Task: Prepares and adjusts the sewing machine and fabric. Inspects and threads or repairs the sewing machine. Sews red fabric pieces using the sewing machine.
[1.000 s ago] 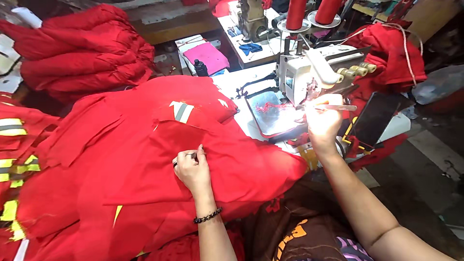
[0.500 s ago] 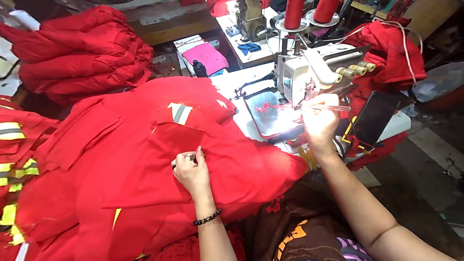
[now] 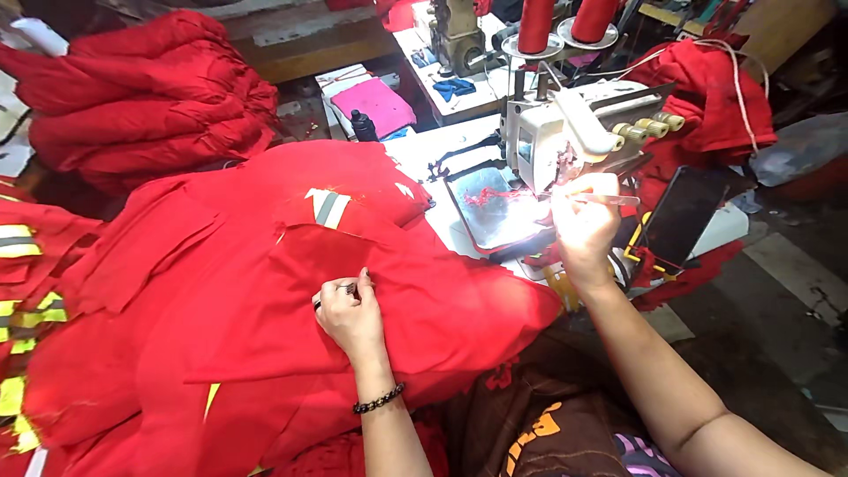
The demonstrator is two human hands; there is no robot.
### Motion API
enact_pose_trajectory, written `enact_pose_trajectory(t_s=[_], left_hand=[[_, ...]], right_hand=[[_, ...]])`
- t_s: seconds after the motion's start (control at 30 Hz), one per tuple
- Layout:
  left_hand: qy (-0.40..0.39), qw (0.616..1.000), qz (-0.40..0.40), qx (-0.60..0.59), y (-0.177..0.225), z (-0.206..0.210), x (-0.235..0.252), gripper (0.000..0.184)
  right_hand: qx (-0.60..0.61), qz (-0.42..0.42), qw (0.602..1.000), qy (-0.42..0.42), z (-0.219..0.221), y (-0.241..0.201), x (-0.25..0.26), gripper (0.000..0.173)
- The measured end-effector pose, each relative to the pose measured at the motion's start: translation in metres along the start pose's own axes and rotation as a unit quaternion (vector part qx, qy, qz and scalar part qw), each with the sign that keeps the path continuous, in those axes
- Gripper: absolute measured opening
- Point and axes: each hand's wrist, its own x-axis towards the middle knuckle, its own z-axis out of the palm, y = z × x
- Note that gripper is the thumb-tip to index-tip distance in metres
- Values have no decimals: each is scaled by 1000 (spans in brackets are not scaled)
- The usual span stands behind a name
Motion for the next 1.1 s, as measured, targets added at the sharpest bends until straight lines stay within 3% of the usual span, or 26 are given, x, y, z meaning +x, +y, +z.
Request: enact_pose_trajectory(t_s=[0.43, 1.1], left_hand=[[-1, 1000, 0, -3, 1, 0, 0, 29], [-4, 1000, 2, 2, 0, 0, 0, 29]], right_hand=[[2, 17, 1000, -4, 2, 0, 1, 14], [1, -29, 1000, -3, 3, 2, -2, 12]])
